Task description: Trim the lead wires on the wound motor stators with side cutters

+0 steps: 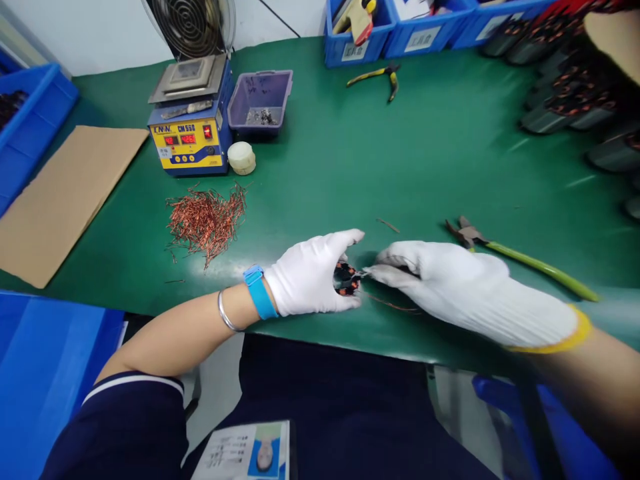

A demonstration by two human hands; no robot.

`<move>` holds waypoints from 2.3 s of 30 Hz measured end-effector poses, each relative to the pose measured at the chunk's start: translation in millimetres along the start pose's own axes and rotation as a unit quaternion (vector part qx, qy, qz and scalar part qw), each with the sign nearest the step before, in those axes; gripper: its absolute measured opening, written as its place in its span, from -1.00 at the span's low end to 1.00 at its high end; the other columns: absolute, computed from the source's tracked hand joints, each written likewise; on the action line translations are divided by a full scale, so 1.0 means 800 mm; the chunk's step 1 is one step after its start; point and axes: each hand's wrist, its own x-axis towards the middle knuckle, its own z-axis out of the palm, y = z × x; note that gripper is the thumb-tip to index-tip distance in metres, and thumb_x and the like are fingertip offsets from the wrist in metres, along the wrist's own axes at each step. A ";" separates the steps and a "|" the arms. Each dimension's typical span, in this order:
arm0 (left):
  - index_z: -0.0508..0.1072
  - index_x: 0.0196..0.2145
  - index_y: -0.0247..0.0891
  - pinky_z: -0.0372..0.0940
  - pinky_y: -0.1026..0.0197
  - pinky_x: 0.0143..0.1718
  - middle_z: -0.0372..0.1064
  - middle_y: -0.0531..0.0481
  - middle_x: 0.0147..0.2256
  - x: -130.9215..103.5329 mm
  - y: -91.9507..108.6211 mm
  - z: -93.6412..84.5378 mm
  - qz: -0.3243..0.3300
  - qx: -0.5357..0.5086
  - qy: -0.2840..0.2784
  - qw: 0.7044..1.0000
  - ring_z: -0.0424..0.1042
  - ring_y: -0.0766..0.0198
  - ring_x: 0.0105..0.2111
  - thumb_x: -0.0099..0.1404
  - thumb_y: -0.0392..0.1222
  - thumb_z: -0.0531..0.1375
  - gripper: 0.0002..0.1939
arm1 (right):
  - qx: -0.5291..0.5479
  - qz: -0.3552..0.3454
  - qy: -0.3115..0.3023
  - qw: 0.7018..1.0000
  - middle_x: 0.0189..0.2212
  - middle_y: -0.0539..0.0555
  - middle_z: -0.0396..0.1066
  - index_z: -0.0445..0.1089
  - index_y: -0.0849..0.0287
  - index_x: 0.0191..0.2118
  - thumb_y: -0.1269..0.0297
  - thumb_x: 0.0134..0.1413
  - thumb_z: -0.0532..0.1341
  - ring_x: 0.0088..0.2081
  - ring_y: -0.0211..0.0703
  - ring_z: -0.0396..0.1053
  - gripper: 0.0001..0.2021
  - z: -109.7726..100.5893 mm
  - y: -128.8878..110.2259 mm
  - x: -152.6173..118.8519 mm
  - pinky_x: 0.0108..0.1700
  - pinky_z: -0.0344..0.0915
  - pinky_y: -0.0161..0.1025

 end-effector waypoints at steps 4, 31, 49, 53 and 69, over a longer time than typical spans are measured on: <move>0.17 0.30 -0.34 0.40 -0.06 0.09 0.48 -0.26 0.04 0.000 -0.002 -0.004 -0.004 0.002 -0.006 1.000 0.51 -0.06 -0.01 0.01 0.02 0.45 -0.01 | -0.086 0.144 -0.049 0.985 -0.28 0.13 0.58 0.58 0.02 -0.21 -0.03 0.32 0.06 -0.28 0.06 0.51 -0.61 -0.016 0.019 -0.008 -0.34 0.22 -0.12; 0.54 -0.10 -0.24 0.31 -0.06 0.13 0.45 -0.16 0.00 0.013 0.022 -0.028 -0.058 0.052 -0.111 0.991 0.40 0.00 0.01 0.27 0.14 0.27 -0.58 | 0.312 -0.041 -0.008 0.949 -0.32 0.04 0.59 0.52 0.04 -0.14 0.04 0.00 0.31 -0.33 -0.03 0.55 -0.69 -0.023 0.022 -0.005 -0.33 0.50 -0.15; 0.47 -0.37 -0.31 0.33 0.26 -0.24 0.46 0.04 -0.41 0.052 0.029 -0.038 -0.205 -0.157 -0.168 0.951 0.38 0.33 -0.39 0.25 -0.22 0.23 -0.90 | 0.172 -0.253 0.170 0.937 -0.45 0.07 0.53 0.53 0.15 -0.32 0.27 0.30 0.09 -0.43 -0.16 0.45 -0.73 -0.016 0.018 -0.001 -0.38 0.30 -0.24; 0.46 -0.35 -0.31 0.34 0.23 -0.25 0.47 0.01 -0.39 0.050 0.027 -0.042 -0.225 -0.145 -0.123 0.956 0.40 0.31 -0.38 0.27 -0.13 0.23 -0.83 | 0.190 -0.215 0.128 0.949 -0.41 0.09 0.55 0.53 0.14 -0.33 0.20 0.28 0.08 -0.41 -0.13 0.46 -0.71 -0.018 0.019 -0.001 -0.35 0.29 -0.22; 0.43 -0.39 -0.28 0.34 0.22 -0.28 0.45 0.02 -0.41 0.061 0.047 -0.045 -0.188 -0.029 -0.227 0.955 0.39 0.31 -0.39 0.25 -0.17 0.23 -0.87 | 0.147 -0.166 0.163 0.961 -0.42 0.05 0.52 0.51 0.10 -0.31 0.14 0.30 0.08 -0.43 -0.13 0.39 -0.70 -0.002 0.020 -0.001 -0.38 0.11 -0.23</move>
